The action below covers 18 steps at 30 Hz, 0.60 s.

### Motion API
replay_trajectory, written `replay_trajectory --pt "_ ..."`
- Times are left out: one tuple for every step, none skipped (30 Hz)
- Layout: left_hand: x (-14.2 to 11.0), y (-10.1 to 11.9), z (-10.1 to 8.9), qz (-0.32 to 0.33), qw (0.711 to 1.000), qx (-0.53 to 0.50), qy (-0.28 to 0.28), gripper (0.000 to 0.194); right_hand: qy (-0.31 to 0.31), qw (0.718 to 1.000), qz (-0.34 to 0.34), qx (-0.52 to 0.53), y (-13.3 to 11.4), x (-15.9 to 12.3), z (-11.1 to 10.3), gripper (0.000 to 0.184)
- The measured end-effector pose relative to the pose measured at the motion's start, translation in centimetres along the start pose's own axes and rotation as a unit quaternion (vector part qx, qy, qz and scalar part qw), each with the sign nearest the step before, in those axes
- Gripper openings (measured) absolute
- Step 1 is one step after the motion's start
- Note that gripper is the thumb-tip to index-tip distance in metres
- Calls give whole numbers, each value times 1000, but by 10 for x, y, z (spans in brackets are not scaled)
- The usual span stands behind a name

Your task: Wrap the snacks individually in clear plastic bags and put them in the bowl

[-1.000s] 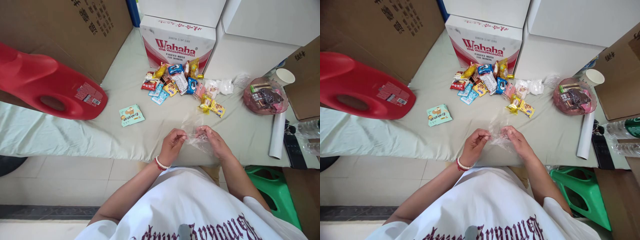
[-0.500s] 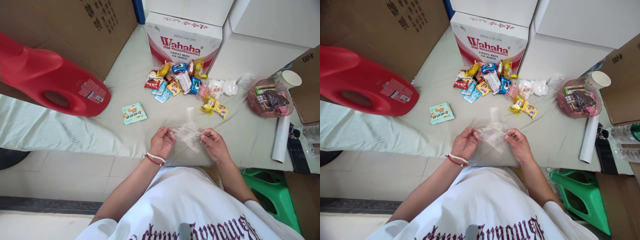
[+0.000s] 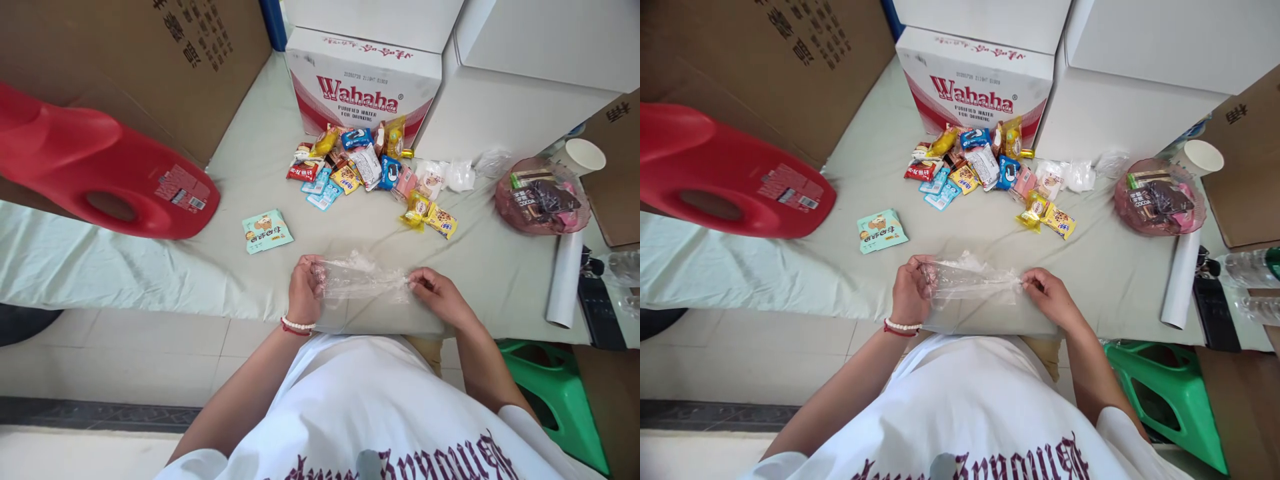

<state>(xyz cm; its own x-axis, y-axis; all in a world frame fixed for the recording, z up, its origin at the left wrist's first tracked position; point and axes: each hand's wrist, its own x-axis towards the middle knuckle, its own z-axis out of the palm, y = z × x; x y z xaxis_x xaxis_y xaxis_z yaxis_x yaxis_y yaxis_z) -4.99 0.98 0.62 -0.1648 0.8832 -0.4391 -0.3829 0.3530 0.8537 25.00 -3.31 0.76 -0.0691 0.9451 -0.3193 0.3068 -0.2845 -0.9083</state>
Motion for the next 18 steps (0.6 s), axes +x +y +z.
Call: replay_trajectory --pt "0 -3 -1 -4 999 22 -26 36 -23 998 -18 -57 -2 0 -6 32" --pt "-1 -5 -2 -3 997 49 -55 41 -36 993 -39 -104 -6 0 -12 37" --pt "-1 -7 -2 2 993 80 -83 42 -34 987 -64 -143 -13 1 -17 43" --pt "-1 -8 -2 9 988 112 -110 41 -25 980 -90 -175 -20 4 -20 50" --pt "-2 -9 -1 14 981 141 -135 39 -19 973 -116 -200 -28 7 -20 58" --pt "-2 -9 0 17 974 166 -156 39 -25 966 -140 -216 -35 12 -17 66" --pt "-3 -8 1 19 968 184 -172 38 -47 960 -159 -223 -41 17 -11 70" --pt "-4 -8 2 22 963 198 -179 37 -75 957 -172 -221 -44 23 -3 67" --pt "-4 -7 3 27 962 206 -177 31 -101 956 -177 -210 -45 29 6 57" --pt "-4 -7 3 35 963 213 -163 25 -114 961 -170 -188 -44 35 15 43" --pt "-4 -6 4 43 965 216 -142 22 -111 970 -152 -154 -41 41 24 30" --pt "-3 -5 3 47 969 212 -116 26 -94 982 -127 -105 -37 46 31 24" --pt "-2 -5 3 43 975 200 -90 34 -65 992 -95 -44 -32 50 35 25" --pt "-2 -5 2 28 980 182 -69 41 -31 998 -58 25 -27 53 38 28" --pt "-1 -5 1 5 986 159 -55 47 4 996 -21 90 -22 56 39 32" --pt "0 -6 0 -19 990 134 -45 50 36 989 13 145 -18 59 38 36" --pt "1 -7 -2 -38 992 111 -38 52 63 980 42 185 -15 60 36 39" --pt "1 -7 -4 -51 993 96 -35 53 84 972 65 209 -13 62 34 41"
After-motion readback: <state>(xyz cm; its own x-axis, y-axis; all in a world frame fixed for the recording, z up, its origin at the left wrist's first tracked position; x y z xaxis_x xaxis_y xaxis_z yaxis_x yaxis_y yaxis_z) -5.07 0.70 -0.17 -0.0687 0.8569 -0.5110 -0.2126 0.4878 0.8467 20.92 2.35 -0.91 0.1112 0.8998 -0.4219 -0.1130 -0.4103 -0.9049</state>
